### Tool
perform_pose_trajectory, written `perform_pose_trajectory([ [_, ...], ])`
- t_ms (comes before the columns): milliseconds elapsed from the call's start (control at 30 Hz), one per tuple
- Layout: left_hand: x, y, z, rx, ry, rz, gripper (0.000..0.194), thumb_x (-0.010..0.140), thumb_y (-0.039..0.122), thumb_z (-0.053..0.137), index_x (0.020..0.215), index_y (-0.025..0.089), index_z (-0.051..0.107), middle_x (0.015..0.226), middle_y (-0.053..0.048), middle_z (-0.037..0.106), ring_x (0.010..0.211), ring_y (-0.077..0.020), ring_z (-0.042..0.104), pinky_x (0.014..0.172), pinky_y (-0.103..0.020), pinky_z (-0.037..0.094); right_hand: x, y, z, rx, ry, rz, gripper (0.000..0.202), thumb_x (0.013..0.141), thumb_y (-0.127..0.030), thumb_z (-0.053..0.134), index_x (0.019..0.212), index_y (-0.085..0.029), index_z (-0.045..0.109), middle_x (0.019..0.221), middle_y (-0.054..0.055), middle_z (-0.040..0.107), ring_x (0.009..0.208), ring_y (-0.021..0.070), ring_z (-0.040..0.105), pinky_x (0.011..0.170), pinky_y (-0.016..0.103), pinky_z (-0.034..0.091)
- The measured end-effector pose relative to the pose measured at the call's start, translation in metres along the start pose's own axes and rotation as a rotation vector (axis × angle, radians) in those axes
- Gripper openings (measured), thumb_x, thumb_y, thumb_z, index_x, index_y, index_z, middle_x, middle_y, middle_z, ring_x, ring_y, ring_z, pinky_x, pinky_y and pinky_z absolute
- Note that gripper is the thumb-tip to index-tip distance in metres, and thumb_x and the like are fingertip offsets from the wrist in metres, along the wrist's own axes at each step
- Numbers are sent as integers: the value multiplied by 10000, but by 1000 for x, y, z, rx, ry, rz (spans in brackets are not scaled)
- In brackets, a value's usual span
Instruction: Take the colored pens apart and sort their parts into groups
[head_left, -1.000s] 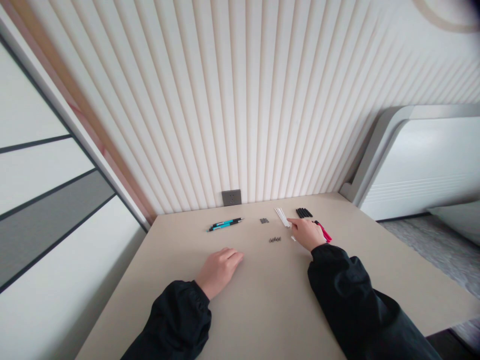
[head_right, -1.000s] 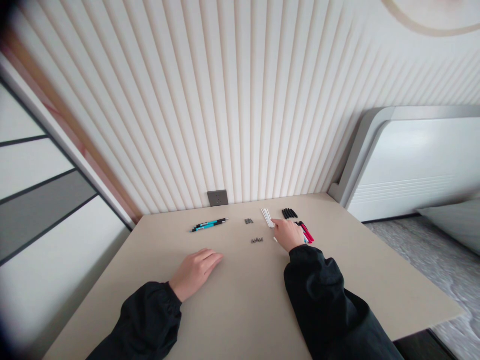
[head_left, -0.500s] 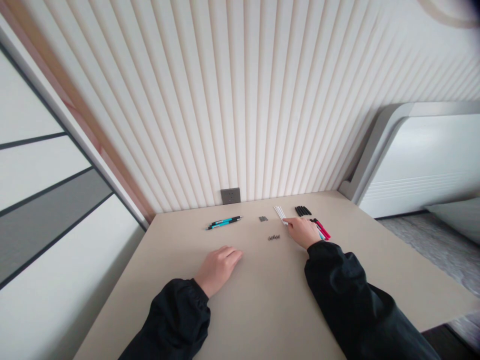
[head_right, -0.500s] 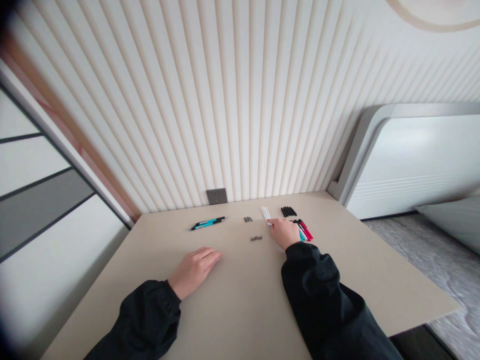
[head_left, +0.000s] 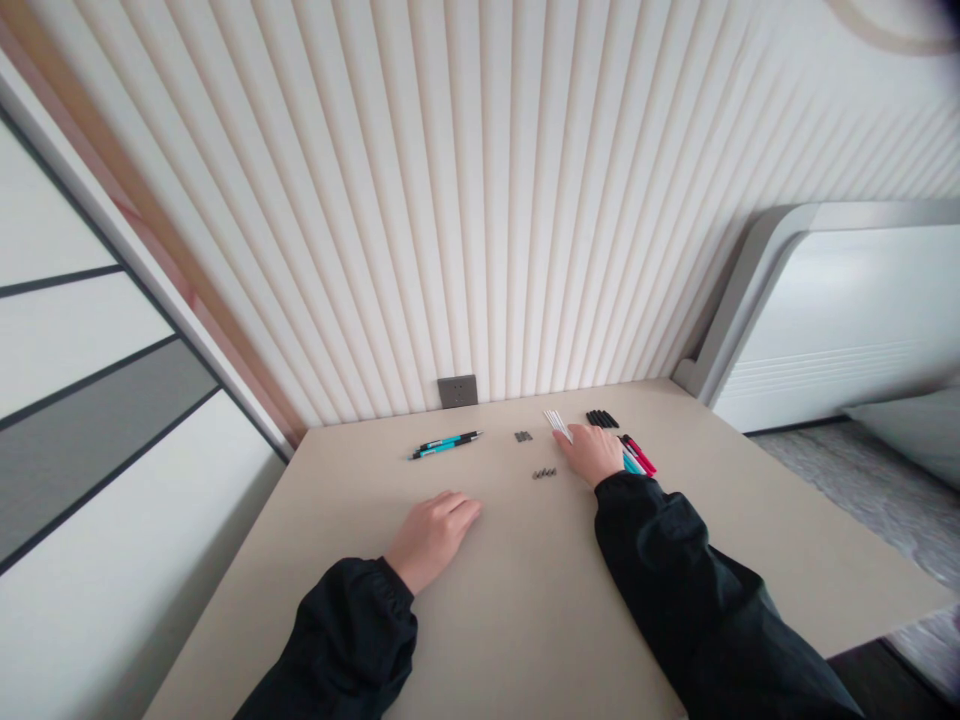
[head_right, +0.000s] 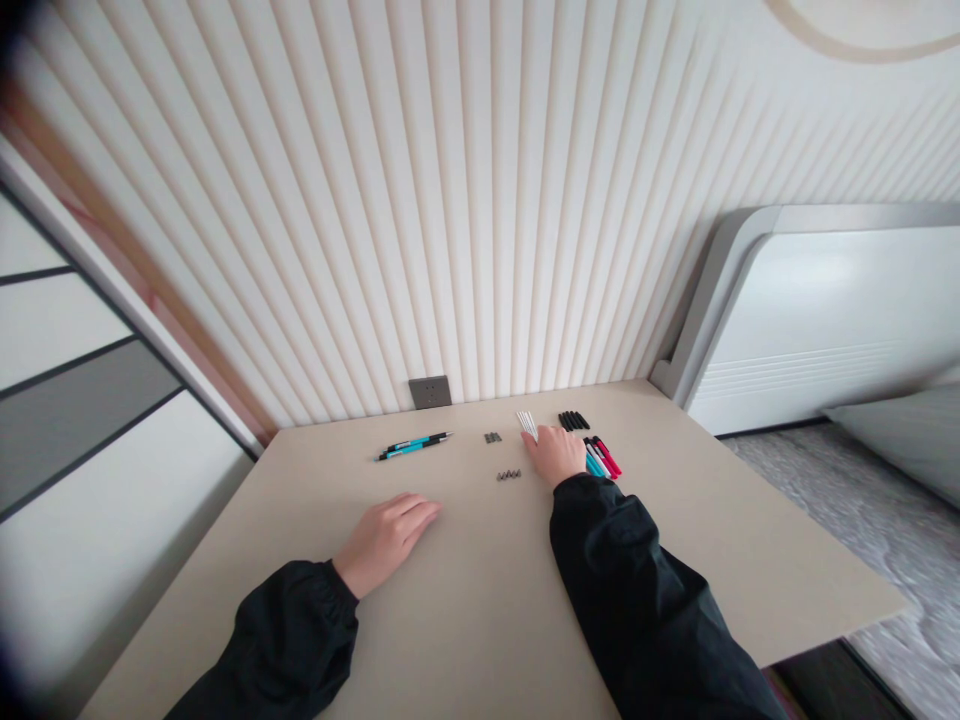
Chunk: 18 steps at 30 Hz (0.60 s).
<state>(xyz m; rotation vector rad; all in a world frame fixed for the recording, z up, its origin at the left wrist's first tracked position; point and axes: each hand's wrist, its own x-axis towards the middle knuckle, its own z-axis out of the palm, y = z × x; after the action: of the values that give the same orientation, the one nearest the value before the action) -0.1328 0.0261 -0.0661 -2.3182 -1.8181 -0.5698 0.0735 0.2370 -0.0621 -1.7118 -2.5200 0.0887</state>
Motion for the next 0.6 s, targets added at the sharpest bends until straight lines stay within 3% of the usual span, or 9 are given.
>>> perform_pose_trajectory([
  [233, -1, -1, 0, -13, 9, 5, 221, 951, 211, 429, 957, 195, 649, 821, -23, 661, 784, -148, 632, 716, -252, 518, 11, -16, 8, 0, 28, 77, 420, 917, -426, 411, 920, -127, 705, 934, 190, 691, 907, 282, 659, 771, 350, 446],
  [600, 0, -1, 1, 0, 4, 26, 237, 954, 206, 409, 953, 193, 645, 824, -28, 660, 777, -146, 628, 708, -252, 516, 12, -14, 6, 16, 70, 101, 390, 899, -385, 452, 861, -101, 718, 880, 198, 692, 855, 279, 667, 730, 322, 449],
])
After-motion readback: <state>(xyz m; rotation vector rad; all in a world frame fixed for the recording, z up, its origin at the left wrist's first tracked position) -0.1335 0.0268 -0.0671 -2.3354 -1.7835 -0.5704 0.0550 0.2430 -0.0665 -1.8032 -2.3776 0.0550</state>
